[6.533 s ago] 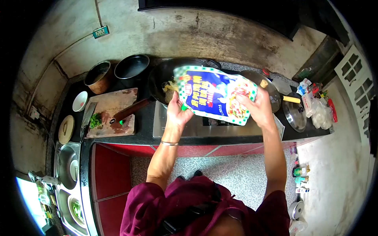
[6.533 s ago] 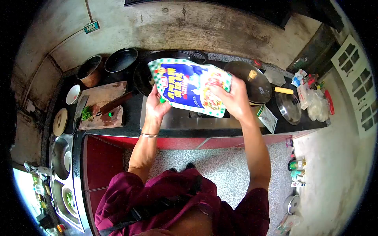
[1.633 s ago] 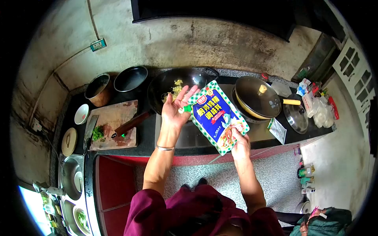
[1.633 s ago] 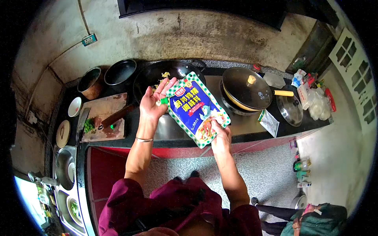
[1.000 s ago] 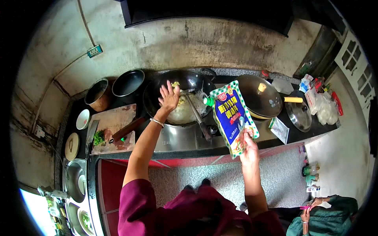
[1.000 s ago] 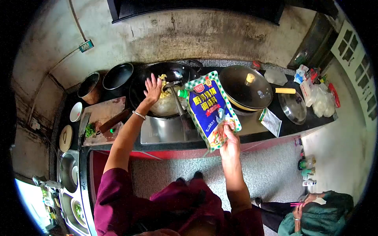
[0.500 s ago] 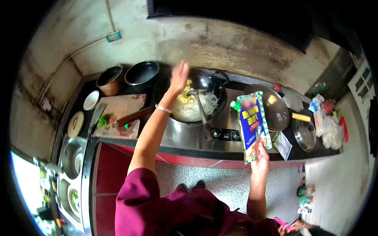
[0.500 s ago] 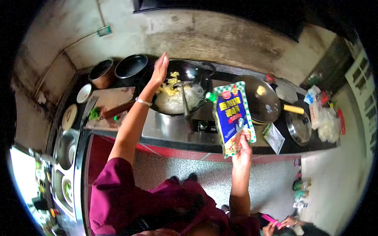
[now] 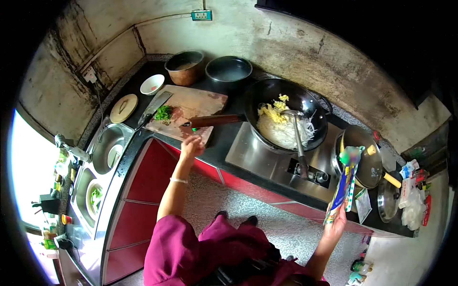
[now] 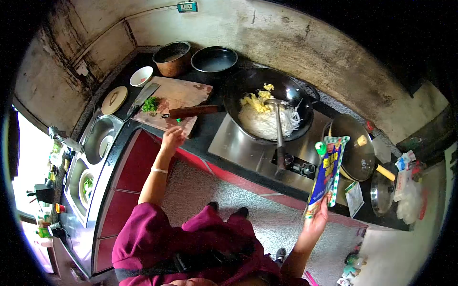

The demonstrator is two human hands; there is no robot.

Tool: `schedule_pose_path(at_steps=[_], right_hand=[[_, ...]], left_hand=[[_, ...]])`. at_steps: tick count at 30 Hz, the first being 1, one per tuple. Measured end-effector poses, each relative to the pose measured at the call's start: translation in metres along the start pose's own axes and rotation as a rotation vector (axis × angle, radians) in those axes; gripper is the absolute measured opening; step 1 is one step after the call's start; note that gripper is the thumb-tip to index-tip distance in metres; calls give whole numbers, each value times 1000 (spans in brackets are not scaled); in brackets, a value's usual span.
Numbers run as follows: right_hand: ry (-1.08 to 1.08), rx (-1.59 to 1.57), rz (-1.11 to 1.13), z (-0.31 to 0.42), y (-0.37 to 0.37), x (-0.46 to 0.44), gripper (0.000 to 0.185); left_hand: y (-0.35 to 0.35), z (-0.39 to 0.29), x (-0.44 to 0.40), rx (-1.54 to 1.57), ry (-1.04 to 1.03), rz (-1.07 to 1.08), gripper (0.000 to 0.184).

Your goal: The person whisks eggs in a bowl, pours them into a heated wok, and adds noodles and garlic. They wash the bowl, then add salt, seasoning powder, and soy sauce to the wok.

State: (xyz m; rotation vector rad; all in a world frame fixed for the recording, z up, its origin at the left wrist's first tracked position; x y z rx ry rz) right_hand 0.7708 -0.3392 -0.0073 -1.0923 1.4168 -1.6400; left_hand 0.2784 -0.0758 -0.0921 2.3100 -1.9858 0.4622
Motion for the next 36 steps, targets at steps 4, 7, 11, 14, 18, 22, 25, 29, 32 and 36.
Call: schedule_pose_path(at_steps=[4, 7, 11, 14, 18, 22, 25, 29, 32, 36], right_hand=[[2, -6, 64, -23, 1, 15, 22], [64, -29, -67, -51, -6, 34, 21], [138, -29, -67, -67, 18, 58, 19], [298, 150, -108, -54, 56, 78, 26], [271, 116, -183, -96, 16, 96, 24], [151, -51, -81, -105, 31, 98, 23], [56, -281, -7, -103, 43, 106, 23], [105, -203, -127, -81, 63, 127, 22], [80, -190, -48, -58, 61, 147, 25], [149, -123, -42, -16, 78, 162, 29]], left_hand=[[56, -3, -74, -777, -251, -170, 35], [55, -5, -98, -1193, -258, -152, 48], [29, -26, -94, -1268, -313, -146, 39], [30, -29, -91, -1082, -570, -121, 32], [-12, -29, -14, -586, -221, 449, 11], [-90, -82, 124, -269, -143, 711, 14], [-151, -114, 191, -170, -301, 885, 20], [-231, -113, 251, -89, -394, 956, 22], [-277, -103, 289, -40, -408, 995, 23], [-318, -84, 327, -126, -411, 1026, 21]])
Point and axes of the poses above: each hand's wrist, its own x-axis away from the middle knuckle, its own y-axis out of the back of the hand, z = x × y, the point moved 7 cm from there along -x, towards the middle knuckle, and after that the axes turned 10 degrees about -x, right-handed, at the moved point
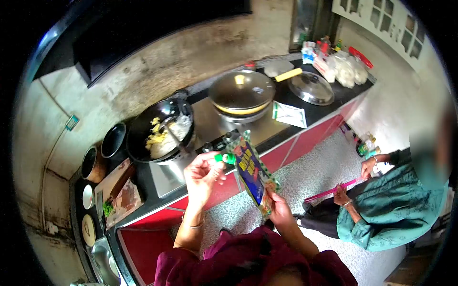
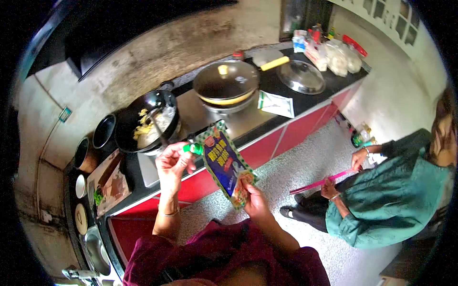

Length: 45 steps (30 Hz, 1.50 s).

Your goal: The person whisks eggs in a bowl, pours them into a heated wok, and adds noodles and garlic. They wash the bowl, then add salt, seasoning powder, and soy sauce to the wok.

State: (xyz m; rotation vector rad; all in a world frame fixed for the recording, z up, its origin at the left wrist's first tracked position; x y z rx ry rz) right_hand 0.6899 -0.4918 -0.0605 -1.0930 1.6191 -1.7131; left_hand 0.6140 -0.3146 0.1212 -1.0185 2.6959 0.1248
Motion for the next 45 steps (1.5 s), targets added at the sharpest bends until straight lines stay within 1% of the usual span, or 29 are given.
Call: schedule_pose_path(at_steps=[2, 4, 8, 11, 13, 14, 16, 17, 18, 20, 21, 24, 25, 26, 29, 30, 32, 34, 36, 37, 38, 40, 41, 42, 44, 45], right_hand=[[-60, -52, 128, 17, -18, 5, 31], [-16, -52, 90, 45, -11, 3, 32], [22, -50, 82, 84, -8, 2, 33], [105, 5, 68, 113, -10, 9, 34], [199, 161, 104, 134, -35, 16, 34], [212, 160, 109, 143, -36, 18, 34], [339, 251, 21, 167, -28, 25, 33], [366, 250, -21, 175, -32, 29, 31], [372, 245, -26, 185, -30, 29, 31], [400, 214, -39, 199, -26, 33, 21], [464, 243, -62, 207, -28, 35, 22], [533, 219, -41, 224, -45, 42, 22], [570, 191, -78, 230, -37, 41, 20], [585, 183, -83, 235, -34, 41, 20], [627, 149, -102, 250, -25, 38, 21], [639, 165, -94, 257, -27, 37, 23], [653, 203, -81, 274, -33, 31, 27], [690, 216, -122, 294, -26, 23, 28], [726, 173, -87, 317, -33, 8, 28], [699, 151, -67, 326, -28, -2, 27], [706, 158, -71, 336, -28, -12, 27], [682, 141, -72, 345, -29, -33, 27], [675, 151, -93, 352, -34, -42, 28], [682, 151, -91, 359, -40, -51, 28], [612, 165, -108, 371, -48, -70, 29], [640, 170, -170, 380, -41, -78, 30]], left_hand=[[-25, 1, -6, 27, -1, 14, 23], [-48, -6, -12, 10, -86, 46, 25], [-92, -4, -23, 25, -59, 69, 24], [-118, 7, -28, -17, -31, 93, 25], [-136, 14, -34, -57, -29, 105, 27], [-145, 17, -35, -81, -9, 114, 28], [-165, 23, -41, -173, -70, 114, 24], [-172, 22, -45, -324, -113, 98, 22], [-182, 21, -49, -324, -110, 108, 22], [-204, -2, -53, -586, -332, 143, 25], [-214, -7, -55, -635, -372, 142, 27], [-239, -14, -65, -586, -381, 222, 24], [-247, -14, -67, -650, -395, 251, 21], [-254, -10, -68, -646, -397, 269, 21], [-268, 12, -82, -501, -339, 191, 18], [-276, 18, -89, -497, -338, 203, 18], [-298, 20, -104, -523, -400, 253, 13], [-315, 28, -121, -477, -361, 286, 11], [-337, 24, -138, -532, -567, 305, 16], [-341, 32, -151, -529, -574, 317, 29], [-344, 43, -164, -408, -372, 337, 43], [-354, 45, -180, -295, -350, 362, 52], [-355, 53, -192, -336, -379, 351, 48], [-357, 55, -205, -332, -426, 302, 38], [-361, 71, -230, -269, -349, 197, 27], [-369, 68, -239, -285, -393, 174, 22]])
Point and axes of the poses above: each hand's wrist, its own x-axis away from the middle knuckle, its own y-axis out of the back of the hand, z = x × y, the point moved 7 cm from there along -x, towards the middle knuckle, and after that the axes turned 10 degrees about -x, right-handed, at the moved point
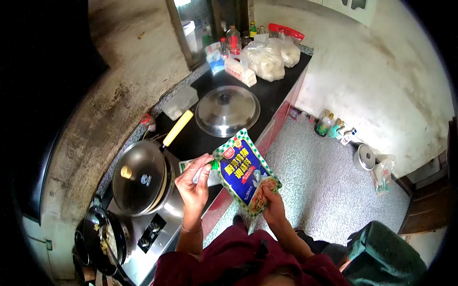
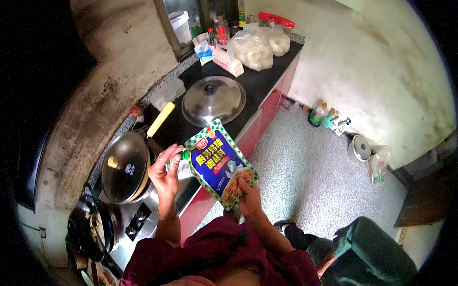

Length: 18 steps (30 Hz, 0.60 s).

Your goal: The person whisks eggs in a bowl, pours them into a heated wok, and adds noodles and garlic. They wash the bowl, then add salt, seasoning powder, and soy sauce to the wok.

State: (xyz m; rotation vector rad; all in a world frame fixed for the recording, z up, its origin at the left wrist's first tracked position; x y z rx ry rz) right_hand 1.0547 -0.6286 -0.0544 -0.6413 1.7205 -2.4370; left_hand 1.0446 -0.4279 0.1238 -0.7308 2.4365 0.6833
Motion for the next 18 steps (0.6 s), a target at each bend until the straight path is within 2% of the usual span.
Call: schedule_pose_path(at_steps=[1, 3, 4, 5, 7, 8, 9, 11, 12, 15, 17, 18], right_hand=[[10, 2, 4, 3, 1, -12, 30], [5, -34, -10, 10, 5, -34, 30], [32, -77, 21, 18, 2, -45, 29], [36, -79, 20, 26, 2, -56, 29], [63, -64, 26, 47, 2, -76, 29], [63, -65, 23, 59, 0, -87, 29], [90, -61, 39, 73, -6, -96, 26], [113, -58, 56, 99, -9, -118, 24], [106, -50, 51, 114, -8, -131, 27], [74, -29, 66, 160, -6, -171, 30], [49, -18, 81, 186, -10, -194, 31], [19, -5, 59, 199, -13, -204, 31]], left_hand=[[-10, 11, -7, 16, -24, 40, 28], [-33, 19, -18, 290, 141, 98, 38], [-46, 27, -25, 340, 113, 137, 45], [-54, 20, -37, 260, -35, 94, 43], [-68, 13, -59, 91, -71, 77, 45], [-81, 26, -66, 84, -2, 64, 47], [-92, 33, -72, 14, -11, 69, 36], [-123, 53, -82, -47, 144, 125, 25], [-140, 49, -90, -16, 148, 104, 20], [-185, 51, -113, 0, 233, 66, 17], [-208, 45, -133, -15, 163, 83, 17], [-221, 27, -149, -95, 10, 104, 18]])
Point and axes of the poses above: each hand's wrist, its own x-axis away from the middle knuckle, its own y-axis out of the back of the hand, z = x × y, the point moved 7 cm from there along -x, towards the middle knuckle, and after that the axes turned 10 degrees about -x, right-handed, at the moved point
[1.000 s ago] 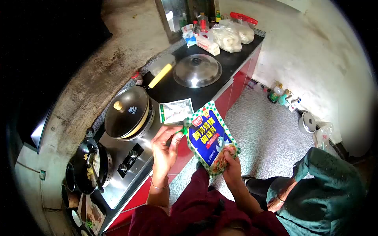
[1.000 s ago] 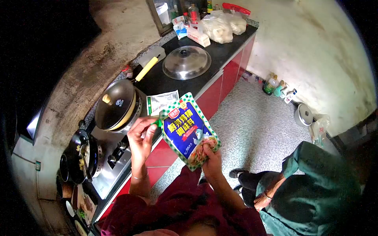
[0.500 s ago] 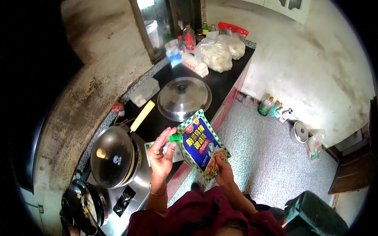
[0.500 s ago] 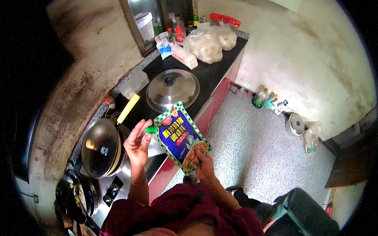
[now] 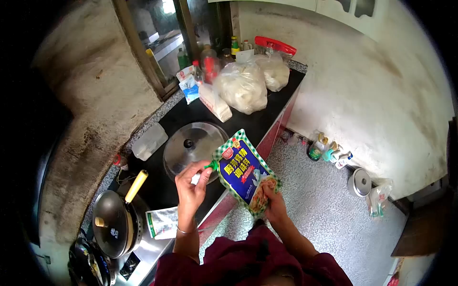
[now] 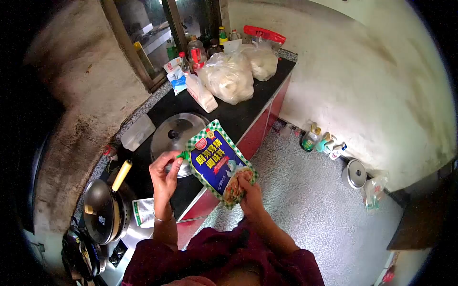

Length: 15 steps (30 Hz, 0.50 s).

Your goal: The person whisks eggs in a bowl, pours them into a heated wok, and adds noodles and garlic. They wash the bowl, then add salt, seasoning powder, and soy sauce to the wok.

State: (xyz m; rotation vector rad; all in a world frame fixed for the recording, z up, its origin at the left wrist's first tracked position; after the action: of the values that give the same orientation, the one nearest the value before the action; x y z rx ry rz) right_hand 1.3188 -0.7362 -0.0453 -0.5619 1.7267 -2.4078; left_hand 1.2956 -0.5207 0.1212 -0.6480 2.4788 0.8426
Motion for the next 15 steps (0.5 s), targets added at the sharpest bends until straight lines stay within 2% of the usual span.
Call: schedule_pose_path(at_steps=[1, 3, 5, 9, 12, 13, 15], right_hand=[[-36, 15, -29, 10, 0, -8, 32], [-102, 18, 34, 28, 1, -27, 31], [-58, 86, 20, 45, -1, -42, 30], [-55, 101, 88, 54, -10, -73, 29], [-131, 140, 42, 49, -5, -102, 29], [-139, 144, 42, 45, 0, -112, 29], [-302, 38, -5, 28, 8, -135, 29]], left_hand=[[-9, -16, -10, -90, -140, 17, 19], [-29, -15, -20, 40, 64, 19, 29], [-39, -16, -30, 91, 122, 0, 27], [-56, 24, -41, -46, 303, -16, 24], [-61, 20, -65, -112, 121, 7, 20], [-59, 25, -72, -113, 127, 1, 20], [-63, 21, -90, -191, -120, 89, 22]])
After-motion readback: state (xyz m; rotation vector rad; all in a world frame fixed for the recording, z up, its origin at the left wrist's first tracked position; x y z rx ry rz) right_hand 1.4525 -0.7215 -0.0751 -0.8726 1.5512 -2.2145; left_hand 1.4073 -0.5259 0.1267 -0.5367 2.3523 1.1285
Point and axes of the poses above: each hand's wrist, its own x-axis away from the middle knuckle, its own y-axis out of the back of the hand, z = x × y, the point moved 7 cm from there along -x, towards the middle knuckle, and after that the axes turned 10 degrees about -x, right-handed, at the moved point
